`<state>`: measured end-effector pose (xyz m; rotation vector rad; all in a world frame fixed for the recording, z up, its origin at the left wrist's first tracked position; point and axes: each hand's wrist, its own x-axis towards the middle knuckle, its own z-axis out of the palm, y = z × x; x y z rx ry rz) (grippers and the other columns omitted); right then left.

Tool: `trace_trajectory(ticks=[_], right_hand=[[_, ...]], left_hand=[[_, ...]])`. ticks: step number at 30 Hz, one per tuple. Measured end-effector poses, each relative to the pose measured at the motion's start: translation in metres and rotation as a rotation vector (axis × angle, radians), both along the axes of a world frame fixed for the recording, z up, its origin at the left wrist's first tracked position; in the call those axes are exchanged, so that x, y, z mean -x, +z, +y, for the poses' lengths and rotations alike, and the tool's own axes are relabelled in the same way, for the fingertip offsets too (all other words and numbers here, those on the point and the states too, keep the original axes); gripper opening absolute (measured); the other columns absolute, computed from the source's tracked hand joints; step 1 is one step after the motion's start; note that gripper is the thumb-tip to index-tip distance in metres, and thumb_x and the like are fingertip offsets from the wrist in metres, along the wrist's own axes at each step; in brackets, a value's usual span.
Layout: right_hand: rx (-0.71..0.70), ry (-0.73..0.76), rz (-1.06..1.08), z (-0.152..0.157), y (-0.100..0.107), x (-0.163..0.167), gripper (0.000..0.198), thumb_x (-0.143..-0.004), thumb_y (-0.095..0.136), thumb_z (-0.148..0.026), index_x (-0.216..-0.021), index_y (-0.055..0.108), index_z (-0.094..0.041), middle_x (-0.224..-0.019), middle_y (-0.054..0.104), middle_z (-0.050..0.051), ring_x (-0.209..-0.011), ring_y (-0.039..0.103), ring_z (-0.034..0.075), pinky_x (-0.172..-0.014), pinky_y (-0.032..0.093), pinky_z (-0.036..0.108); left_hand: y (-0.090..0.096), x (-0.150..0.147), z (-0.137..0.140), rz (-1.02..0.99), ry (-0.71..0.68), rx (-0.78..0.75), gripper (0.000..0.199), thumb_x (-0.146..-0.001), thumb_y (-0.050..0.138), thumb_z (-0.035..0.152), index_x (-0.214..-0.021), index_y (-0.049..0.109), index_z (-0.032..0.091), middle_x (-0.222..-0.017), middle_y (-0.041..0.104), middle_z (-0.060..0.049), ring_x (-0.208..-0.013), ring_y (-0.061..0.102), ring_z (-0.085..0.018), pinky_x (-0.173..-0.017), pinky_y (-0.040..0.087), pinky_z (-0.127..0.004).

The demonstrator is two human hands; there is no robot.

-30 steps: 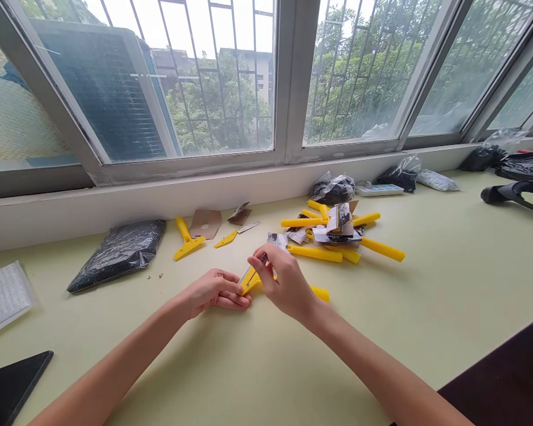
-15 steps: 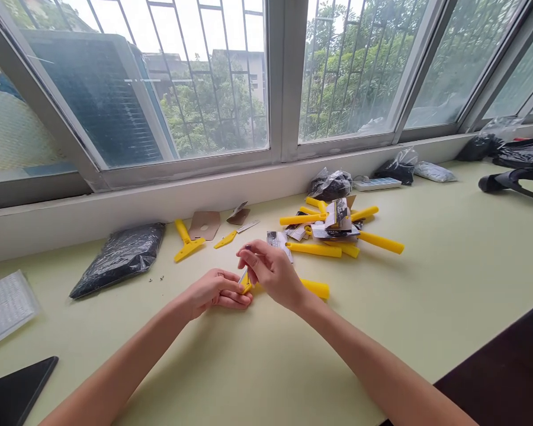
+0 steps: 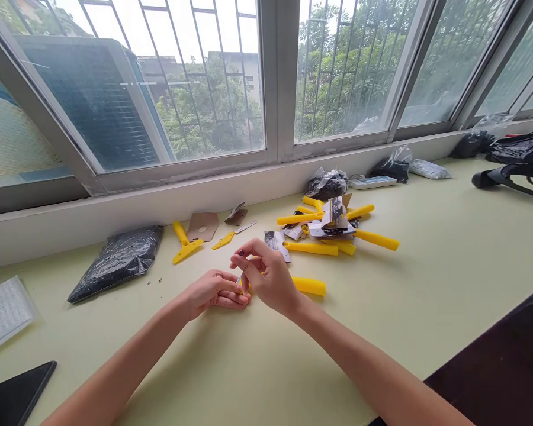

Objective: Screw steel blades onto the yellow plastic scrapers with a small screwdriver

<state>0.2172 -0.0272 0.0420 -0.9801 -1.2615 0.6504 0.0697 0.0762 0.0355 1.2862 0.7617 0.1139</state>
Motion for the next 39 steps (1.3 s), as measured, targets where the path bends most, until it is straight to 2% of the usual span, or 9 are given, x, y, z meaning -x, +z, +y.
trace_trajectory(ticks=[3,8,11,15,21,24,27,33,39], right_hand=[[0.005,-0.026,0.100,0.0010,0.0009,0.0016,0.036,-0.086,0.075,-0.043,-0.085,0.045,-0.022,-0.078,0.065,-0.004,-0.040,0.057,0.007,-0.037,0.039,0.018],[-0.018,0.015,0.026,-0.0011,0.0033,0.0010,0.029,-0.098,0.055,-0.049,-0.110,0.058,-0.023,-0.082,0.062,-0.002,-0.042,0.054,0.005,-0.037,0.039,0.018],[-0.018,0.016,0.000,-0.0033,0.0049,0.0004,0.029,-0.099,0.055,-0.049,-0.098,0.059,-0.021,-0.082,0.064,-0.001,-0.043,0.057,0.006,-0.036,0.038,0.018],[0.023,-0.017,0.080,-0.0039,0.0043,0.0026,0.035,-0.088,0.071,-0.048,-0.087,0.048,-0.022,-0.078,0.068,-0.002,-0.039,0.059,0.008,-0.031,0.033,0.017],[-0.033,0.054,-0.011,-0.0057,0.0064,0.0021,0.025,-0.100,0.054,-0.045,-0.108,0.061,-0.022,-0.088,0.064,0.000,-0.048,0.061,0.007,-0.042,0.046,0.020],[-0.008,0.048,0.004,-0.0061,0.0068,0.0022,0.022,-0.097,0.061,-0.042,-0.096,0.059,-0.020,-0.084,0.065,0.000,-0.047,0.064,0.009,-0.036,0.041,0.019],[0.014,0.010,0.093,-0.0058,0.0051,0.0036,0.031,-0.087,0.074,-0.040,-0.088,0.049,-0.022,-0.081,0.065,-0.003,-0.042,0.062,0.010,-0.031,0.035,0.017],[-0.016,0.075,0.017,-0.0078,0.0063,0.0019,0.023,-0.100,0.056,-0.042,-0.107,0.061,-0.021,-0.086,0.063,-0.001,-0.047,0.062,0.007,-0.040,0.046,0.020],[-0.001,0.012,0.118,-0.0073,0.0039,0.0019,0.031,-0.087,0.075,-0.037,-0.087,0.049,-0.022,-0.088,0.066,-0.002,-0.042,0.062,0.009,-0.030,0.035,0.017]], left_hand=[[0.0007,-0.0006,-0.0003,0.007,-0.001,-0.002,0.017,-0.064,0.079,0.022,-0.073,0.068,0.012,-0.085,0.076,-0.015,-0.092,0.075,-0.028,-0.091,0.061,-0.039],[-0.0001,0.0001,-0.0003,0.006,-0.004,-0.010,0.018,-0.064,0.080,0.022,-0.073,0.067,0.013,-0.086,0.077,-0.014,-0.093,0.075,-0.028,-0.092,0.059,-0.038],[0.0003,0.0006,-0.0007,0.011,0.002,-0.016,0.019,-0.062,0.081,0.022,-0.071,0.067,0.013,-0.083,0.076,-0.013,-0.092,0.075,-0.029,-0.091,0.059,-0.037],[0.0017,0.0006,-0.0014,0.009,-0.014,-0.026,0.017,-0.063,0.080,0.023,-0.072,0.068,0.013,-0.084,0.077,-0.013,-0.092,0.075,-0.028,-0.090,0.060,-0.036],[0.0011,0.0006,-0.0012,0.001,-0.018,-0.029,0.016,-0.063,0.079,0.021,-0.072,0.069,0.013,-0.087,0.076,-0.013,-0.092,0.075,-0.028,-0.092,0.059,-0.038],[0.0015,0.0005,-0.0016,-0.003,-0.008,-0.020,0.019,-0.061,0.082,0.021,-0.071,0.068,0.013,-0.081,0.075,-0.012,-0.092,0.075,-0.029,-0.091,0.059,-0.037],[0.0022,0.0003,-0.0022,-0.005,-0.005,-0.016,0.019,-0.060,0.082,0.021,-0.070,0.068,0.013,-0.079,0.075,-0.011,-0.091,0.075,-0.029,-0.091,0.059,-0.039],[0.0011,0.0002,-0.0021,-0.006,0.000,-0.016,0.021,-0.059,0.083,0.022,-0.069,0.067,0.013,-0.079,0.074,-0.011,-0.089,0.075,-0.028,-0.091,0.059,-0.039],[0.0004,0.0004,-0.0019,-0.021,-0.005,-0.015,0.021,-0.059,0.082,0.023,-0.068,0.066,0.014,-0.077,0.074,-0.011,-0.089,0.074,-0.028,-0.092,0.058,-0.040]])
